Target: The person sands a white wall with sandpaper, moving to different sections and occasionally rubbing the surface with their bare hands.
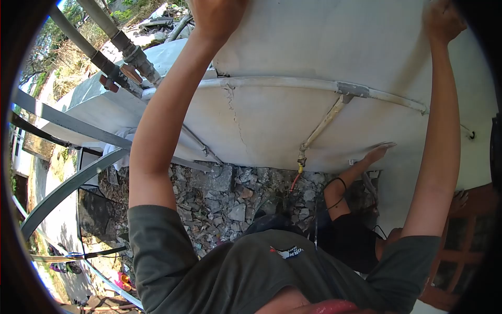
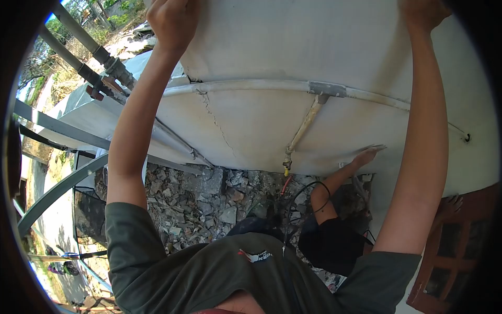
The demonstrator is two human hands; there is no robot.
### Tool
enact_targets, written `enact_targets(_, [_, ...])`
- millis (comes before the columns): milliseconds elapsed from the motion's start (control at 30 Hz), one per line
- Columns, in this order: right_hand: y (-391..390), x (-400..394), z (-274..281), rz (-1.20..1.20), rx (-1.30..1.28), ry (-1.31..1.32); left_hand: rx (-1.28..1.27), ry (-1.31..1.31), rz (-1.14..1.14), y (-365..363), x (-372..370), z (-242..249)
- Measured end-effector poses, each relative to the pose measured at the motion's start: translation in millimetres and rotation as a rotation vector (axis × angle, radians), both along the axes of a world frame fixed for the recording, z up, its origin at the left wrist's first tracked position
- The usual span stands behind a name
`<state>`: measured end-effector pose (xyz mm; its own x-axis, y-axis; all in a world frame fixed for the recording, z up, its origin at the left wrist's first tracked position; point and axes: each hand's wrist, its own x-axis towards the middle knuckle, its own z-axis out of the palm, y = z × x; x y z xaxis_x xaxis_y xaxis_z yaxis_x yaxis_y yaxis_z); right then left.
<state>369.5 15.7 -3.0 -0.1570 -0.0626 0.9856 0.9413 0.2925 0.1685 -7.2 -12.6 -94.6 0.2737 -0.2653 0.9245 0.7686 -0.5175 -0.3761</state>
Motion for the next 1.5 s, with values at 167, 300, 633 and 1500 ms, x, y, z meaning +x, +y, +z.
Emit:
enact_targets(167, [-0.9, 0.9, -0.4, 0.012, -0.008, 0.006, -0.141, 0.142, 0.044, -22.3, 4.4, -39.7])
enact_targets(300, [-3.9, -3.0, -1.2, -0.004, -0.019, 0.028, -0.143, 0.415, 0.032, -16.3, -17.5, -24.9])
enact_targets(633, [3.0, 4.4, 0.1, 0.015, 0.023, 0.001, -0.12, 0.055, 0.067, -3.9, -10.1, -19.3])
enact_targets(1500, [-39.6, -98.7, -69.6, 0.144, 0.116, -0.482, -0.145, 0.024, -0.173, 3.5, 11.1, -57.5])
